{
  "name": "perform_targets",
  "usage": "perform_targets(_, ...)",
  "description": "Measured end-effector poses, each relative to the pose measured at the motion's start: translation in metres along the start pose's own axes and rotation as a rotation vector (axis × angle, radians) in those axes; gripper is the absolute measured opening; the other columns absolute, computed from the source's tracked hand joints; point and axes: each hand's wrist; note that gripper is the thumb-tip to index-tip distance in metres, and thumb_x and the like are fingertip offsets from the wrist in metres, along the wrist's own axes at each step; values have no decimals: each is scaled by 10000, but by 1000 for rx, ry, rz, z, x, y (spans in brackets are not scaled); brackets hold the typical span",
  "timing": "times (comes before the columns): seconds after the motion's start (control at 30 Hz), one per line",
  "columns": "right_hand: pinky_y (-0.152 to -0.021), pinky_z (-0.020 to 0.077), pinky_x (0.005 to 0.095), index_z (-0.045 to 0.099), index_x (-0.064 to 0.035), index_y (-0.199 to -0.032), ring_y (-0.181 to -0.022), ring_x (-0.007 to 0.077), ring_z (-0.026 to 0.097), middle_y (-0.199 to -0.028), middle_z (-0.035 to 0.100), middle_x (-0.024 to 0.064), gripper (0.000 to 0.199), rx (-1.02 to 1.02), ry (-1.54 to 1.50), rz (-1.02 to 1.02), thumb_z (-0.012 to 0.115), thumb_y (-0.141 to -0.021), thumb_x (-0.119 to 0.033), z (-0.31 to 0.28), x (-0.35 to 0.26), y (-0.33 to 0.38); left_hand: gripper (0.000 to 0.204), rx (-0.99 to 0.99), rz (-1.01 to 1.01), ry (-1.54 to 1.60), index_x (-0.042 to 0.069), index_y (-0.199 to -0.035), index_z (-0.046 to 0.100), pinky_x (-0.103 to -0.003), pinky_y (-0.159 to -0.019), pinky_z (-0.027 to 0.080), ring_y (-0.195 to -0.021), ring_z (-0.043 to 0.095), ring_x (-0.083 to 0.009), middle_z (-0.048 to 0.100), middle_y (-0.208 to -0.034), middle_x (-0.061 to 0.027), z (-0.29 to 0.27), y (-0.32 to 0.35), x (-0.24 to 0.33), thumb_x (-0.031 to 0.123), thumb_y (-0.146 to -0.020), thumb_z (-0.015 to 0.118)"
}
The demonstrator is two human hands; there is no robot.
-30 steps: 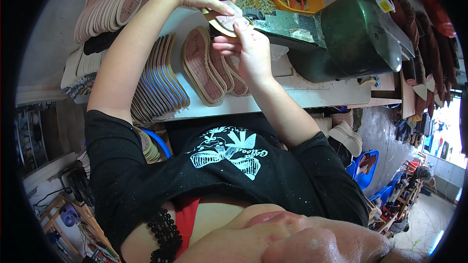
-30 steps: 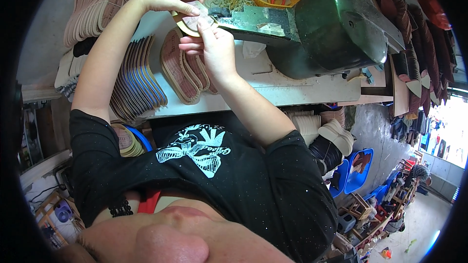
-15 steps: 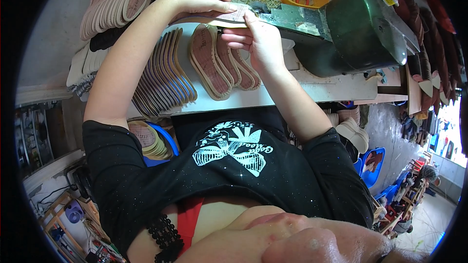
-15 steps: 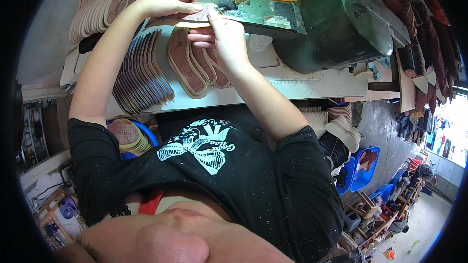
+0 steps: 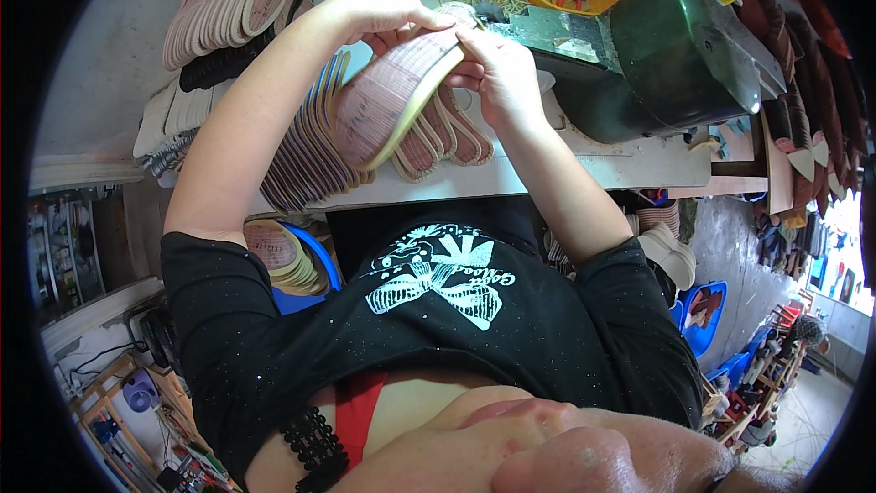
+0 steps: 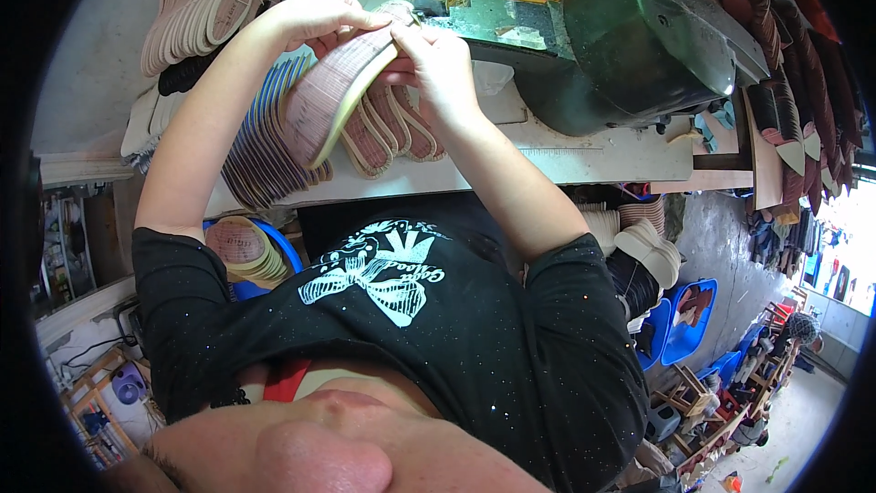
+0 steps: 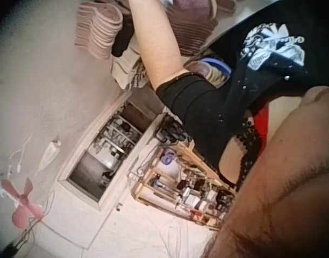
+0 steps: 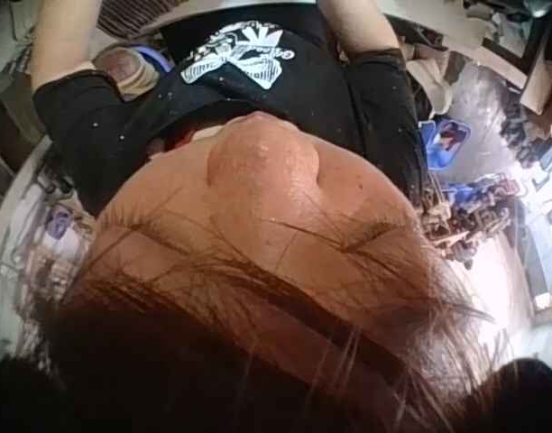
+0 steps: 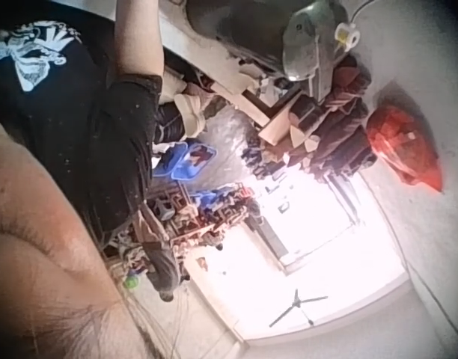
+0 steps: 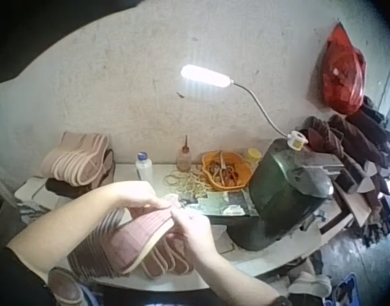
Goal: The recorder is assembling or inspecting shoe insoles by aligning and stacking them at a workbench.
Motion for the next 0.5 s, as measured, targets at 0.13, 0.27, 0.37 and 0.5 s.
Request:
perform_targets(0.13, -610, 513, 222, 613, 3, -969, -712, 113, 637, -855, 656, 61, 242, -37, -30, 49, 651, -863, -212, -2, -3, 7, 504, 2, -49, 61, 50, -745, 680, -230, -433, 449, -495, 579, -97, 589, -577, -29, 6, 0, -3, 553, -770, 667)
perform_targets(0.27, -720, 500, 250, 622, 26, -1030, -806, 111, 624, -913, 660, 63, 297, -166, 44, 137, 686, -836, -190, -11, -1, 31, 564, 43, -62, 114, 40, -698, 666, -192, -369, 397, -402, 555, -91, 560, -502, -28, 12, -4, -4, 600, -761, 651)
perform_targets(0.37, -809, 480, 273, 660, 23, -1028, -868, 105, 604, -959, 669, 64, 333, -154, 239, 169, 730, -803, -212, -7, 2, 58, 571, 75, -38, 59, 47, -652, 648, -196, -363, 387, -386, 536, -86, 546, -480, -19, 10, -8, 2, 607, -756, 649)
perform_targets(0.5, -774, 487, 262, 659, 34, -1012, -827, 101, 607, -924, 671, 63, 301, -81, 84, 138, 706, -831, -201, -10, 11, 48, 671, 170, 82, -263, 47, -507, 543, -252, -330, 299, -323, 413, -114, 471, -449, -32, -5, -31, -4, 672, -744, 601)
Point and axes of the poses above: each hand's wrist, its own y-axis away from the middle knuckle, its own z-axis out of the palm, x = y × z
